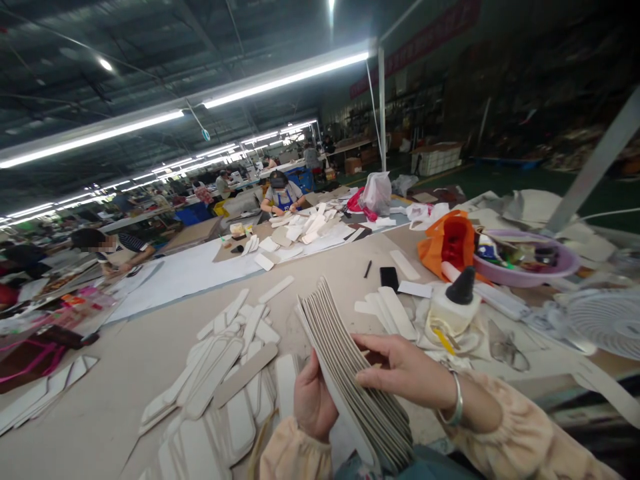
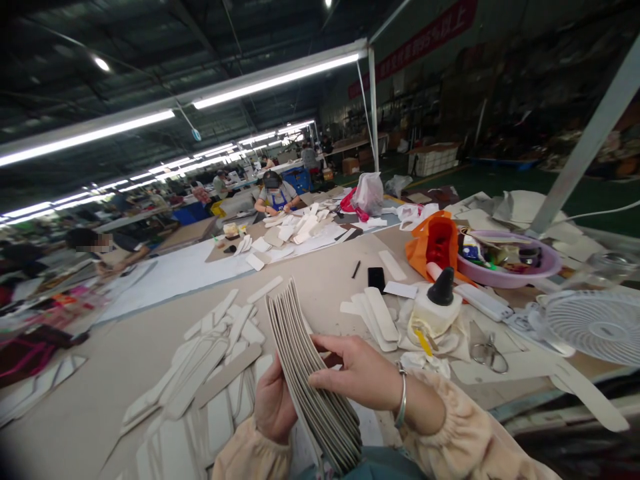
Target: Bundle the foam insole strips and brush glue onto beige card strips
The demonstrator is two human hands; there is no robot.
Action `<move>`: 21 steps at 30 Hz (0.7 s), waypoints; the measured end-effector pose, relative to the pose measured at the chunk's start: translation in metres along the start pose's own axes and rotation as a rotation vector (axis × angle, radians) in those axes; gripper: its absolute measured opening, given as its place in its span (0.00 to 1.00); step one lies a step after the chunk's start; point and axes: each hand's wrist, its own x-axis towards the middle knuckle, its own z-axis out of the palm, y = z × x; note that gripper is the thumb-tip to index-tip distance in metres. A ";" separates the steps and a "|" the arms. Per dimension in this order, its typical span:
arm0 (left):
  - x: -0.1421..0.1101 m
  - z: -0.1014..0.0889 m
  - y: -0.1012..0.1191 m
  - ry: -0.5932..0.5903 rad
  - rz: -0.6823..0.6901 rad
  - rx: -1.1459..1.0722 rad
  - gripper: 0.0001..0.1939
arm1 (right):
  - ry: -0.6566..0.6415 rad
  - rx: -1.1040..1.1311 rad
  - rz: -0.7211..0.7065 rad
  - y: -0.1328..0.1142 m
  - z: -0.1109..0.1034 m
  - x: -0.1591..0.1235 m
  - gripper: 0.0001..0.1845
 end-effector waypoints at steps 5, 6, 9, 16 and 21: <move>0.000 0.000 0.001 -0.044 -0.018 -0.037 0.25 | -0.018 0.003 -0.008 0.000 -0.003 0.001 0.27; 0.000 0.001 0.001 -0.060 -0.012 -0.041 0.25 | -0.018 -0.006 -0.010 -0.001 -0.003 0.001 0.27; 0.000 0.003 0.002 -0.076 0.028 -0.041 0.22 | -0.014 -0.035 -0.009 0.000 -0.004 0.003 0.27; 0.000 0.006 0.003 -0.070 0.054 -0.034 0.24 | -0.017 -0.039 -0.031 -0.002 -0.005 0.004 0.27; -0.001 0.009 0.002 -0.070 0.033 -0.066 0.24 | -0.004 -0.056 -0.020 -0.004 -0.004 0.003 0.29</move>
